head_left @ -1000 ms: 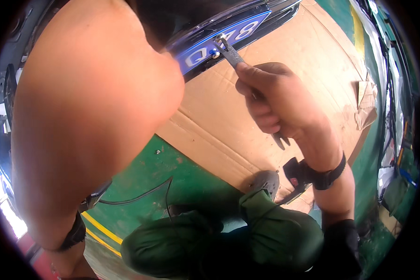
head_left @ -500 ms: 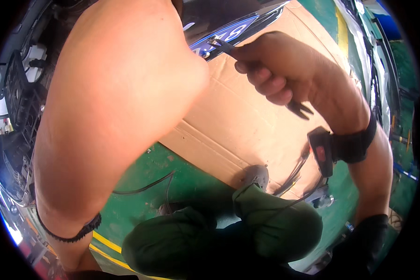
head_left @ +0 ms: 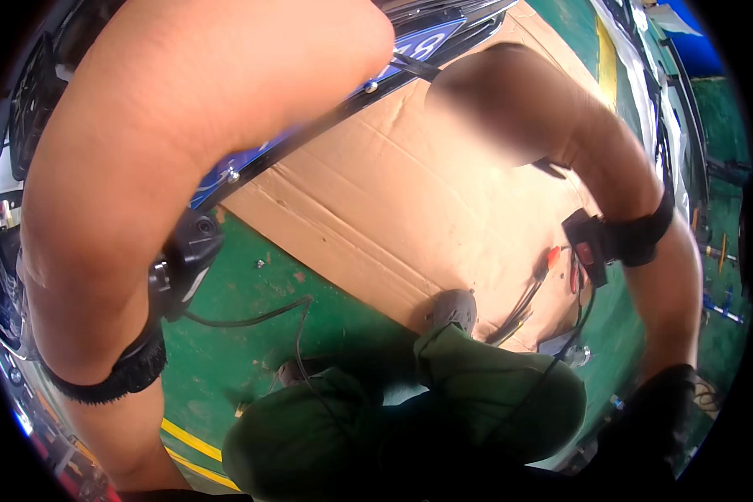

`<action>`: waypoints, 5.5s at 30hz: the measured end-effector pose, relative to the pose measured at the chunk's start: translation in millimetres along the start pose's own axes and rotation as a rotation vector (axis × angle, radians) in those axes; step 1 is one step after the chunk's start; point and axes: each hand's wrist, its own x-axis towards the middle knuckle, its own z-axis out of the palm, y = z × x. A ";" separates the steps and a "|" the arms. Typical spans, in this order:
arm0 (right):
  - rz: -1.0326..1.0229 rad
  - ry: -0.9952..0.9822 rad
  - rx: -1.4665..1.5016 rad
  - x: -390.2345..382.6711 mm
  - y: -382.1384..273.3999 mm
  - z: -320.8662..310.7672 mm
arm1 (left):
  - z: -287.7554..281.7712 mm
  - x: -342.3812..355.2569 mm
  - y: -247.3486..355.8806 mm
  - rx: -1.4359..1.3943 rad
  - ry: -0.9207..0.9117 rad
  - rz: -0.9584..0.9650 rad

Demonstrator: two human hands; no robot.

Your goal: The person assembles a car bumper by hand, pressing plastic components into place and using a metal tool to secure clips near the license plate area.

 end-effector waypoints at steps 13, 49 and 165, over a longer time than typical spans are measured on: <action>0.254 -0.070 0.344 22.9 -42.3 -10.1 | -12.7 -5.0 -18.8 -0.009 0.172 -0.047; -0.621 0.840 -0.267 32.4 57.8 61.0 | -2.3 7.3 -20.1 -0.120 -0.038 -0.113; -0.051 0.278 0.101 -16.8 375.0 -28.2 | 33.6 67.0 103.3 -0.680 0.058 -0.158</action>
